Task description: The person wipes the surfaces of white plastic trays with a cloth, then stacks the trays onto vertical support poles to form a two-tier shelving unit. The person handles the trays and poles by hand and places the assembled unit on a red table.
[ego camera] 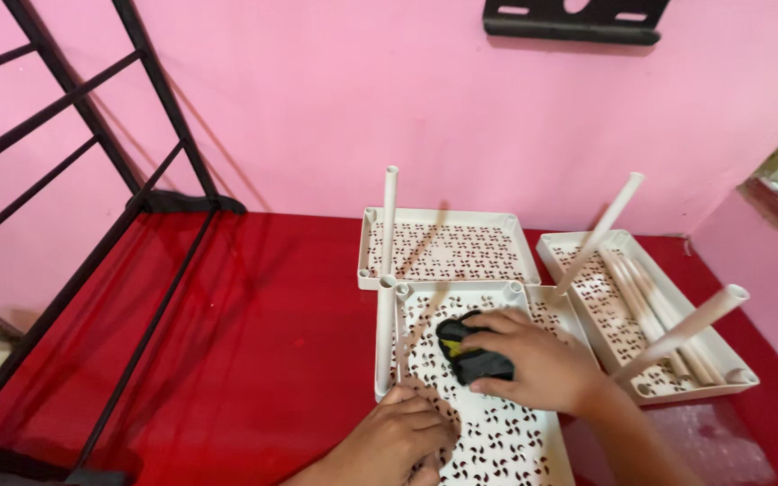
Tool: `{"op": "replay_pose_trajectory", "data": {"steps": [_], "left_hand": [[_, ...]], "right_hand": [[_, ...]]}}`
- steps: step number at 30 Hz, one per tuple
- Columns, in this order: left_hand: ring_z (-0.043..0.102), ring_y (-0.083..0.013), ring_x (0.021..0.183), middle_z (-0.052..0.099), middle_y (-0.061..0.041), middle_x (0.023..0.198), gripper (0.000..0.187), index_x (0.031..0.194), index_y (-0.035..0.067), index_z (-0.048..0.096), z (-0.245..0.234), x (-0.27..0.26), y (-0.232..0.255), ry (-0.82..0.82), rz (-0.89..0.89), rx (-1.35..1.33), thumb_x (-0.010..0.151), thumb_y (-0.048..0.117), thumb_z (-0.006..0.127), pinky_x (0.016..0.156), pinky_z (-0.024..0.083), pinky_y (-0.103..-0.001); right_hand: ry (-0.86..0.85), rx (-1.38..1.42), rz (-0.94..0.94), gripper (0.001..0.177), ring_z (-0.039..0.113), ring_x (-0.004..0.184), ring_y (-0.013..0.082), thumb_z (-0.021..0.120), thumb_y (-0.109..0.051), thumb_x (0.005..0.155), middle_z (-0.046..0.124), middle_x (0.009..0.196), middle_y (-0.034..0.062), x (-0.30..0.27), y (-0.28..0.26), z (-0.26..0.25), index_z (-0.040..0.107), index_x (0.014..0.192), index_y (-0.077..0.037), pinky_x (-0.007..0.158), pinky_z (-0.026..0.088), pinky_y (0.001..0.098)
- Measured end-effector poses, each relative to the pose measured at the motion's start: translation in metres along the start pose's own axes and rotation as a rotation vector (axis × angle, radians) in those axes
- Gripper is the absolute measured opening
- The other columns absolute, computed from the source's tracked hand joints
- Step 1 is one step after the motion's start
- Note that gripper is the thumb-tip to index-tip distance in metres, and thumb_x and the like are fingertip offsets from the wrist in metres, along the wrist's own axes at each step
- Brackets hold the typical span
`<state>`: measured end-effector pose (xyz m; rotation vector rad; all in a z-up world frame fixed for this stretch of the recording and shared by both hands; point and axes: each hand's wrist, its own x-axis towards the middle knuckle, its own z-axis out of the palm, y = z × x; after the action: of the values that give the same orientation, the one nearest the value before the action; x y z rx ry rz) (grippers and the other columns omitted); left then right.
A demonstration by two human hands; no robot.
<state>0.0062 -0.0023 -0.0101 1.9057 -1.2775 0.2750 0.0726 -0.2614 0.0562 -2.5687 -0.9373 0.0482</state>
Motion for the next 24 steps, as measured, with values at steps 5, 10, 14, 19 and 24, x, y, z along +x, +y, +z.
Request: {"op": "replay_pose_trajectory", "data": {"steps": [5, 10, 14, 19, 24], "left_hand": [[0.068, -0.0185, 0.111, 0.075, -0.005, 0.105, 0.014, 0.101, 0.005, 0.073, 0.021, -0.004, -0.031, 0.001, 0.090, 0.136, 0.088, 0.011, 0.072, 0.120, 0.035, -0.044], [0.069, -0.0138, 0.119, 0.076, 0.001, 0.109, 0.008, 0.100, 0.014, 0.076, 0.065, -0.026, -0.080, 0.079, 0.102, 0.207, 0.101, 0.020, 0.072, 0.122, 0.025, -0.047], [0.075, -0.0062, 0.105, 0.079, 0.007, 0.097, 0.011, 0.097, 0.017, 0.082, 0.111, -0.028, -0.120, 0.283, -0.031, 0.090, 0.097, 0.020, 0.072, 0.124, 0.021, -0.052], [0.072, -0.0090, 0.112, 0.077, 0.005, 0.103, 0.013, 0.104, 0.015, 0.080, 0.098, -0.031, -0.112, 0.141, -0.052, 0.126, 0.098, 0.015, 0.069, 0.123, 0.014, -0.060], [0.069, -0.0129, 0.118, 0.076, 0.002, 0.109, 0.006, 0.097, 0.014, 0.072, 0.043, -0.022, -0.055, 0.066, 0.098, 0.315, 0.093, 0.019, 0.073, 0.123, 0.015, -0.065]], "right_hand": [[-0.094, -0.072, -0.032, 0.046, 0.048, 0.132, 0.0259, 0.080, -0.001, 0.073, 0.059, 0.136, 0.0015, -0.004, -0.015, 0.002, 0.073, 0.115, -0.018, 0.112, 0.036, 0.0412], [-0.088, -0.105, 0.127, 0.049, 0.050, 0.133, 0.0228, 0.076, 0.002, 0.072, 0.059, 0.136, -0.0029, -0.004, -0.016, -0.010, 0.073, 0.115, -0.020, 0.110, 0.041, 0.0371], [-0.078, -0.066, -0.018, 0.046, 0.049, 0.133, 0.0271, 0.078, 0.002, 0.071, 0.060, 0.137, 0.0017, 0.003, -0.009, -0.011, 0.074, 0.113, -0.016, 0.112, 0.039, 0.0406], [-0.171, 0.028, -0.047, 0.051, 0.045, 0.134, 0.0324, 0.091, -0.021, 0.074, 0.056, 0.143, 0.0053, -0.003, -0.008, -0.007, 0.075, 0.122, -0.017, 0.108, 0.037, 0.0435], [-0.074, -0.039, -0.125, 0.022, 0.055, 0.123, 0.0270, 0.079, -0.021, 0.084, 0.065, 0.127, 0.0016, 0.001, -0.008, -0.007, 0.080, 0.105, -0.017, 0.105, 0.043, 0.0415]]}}
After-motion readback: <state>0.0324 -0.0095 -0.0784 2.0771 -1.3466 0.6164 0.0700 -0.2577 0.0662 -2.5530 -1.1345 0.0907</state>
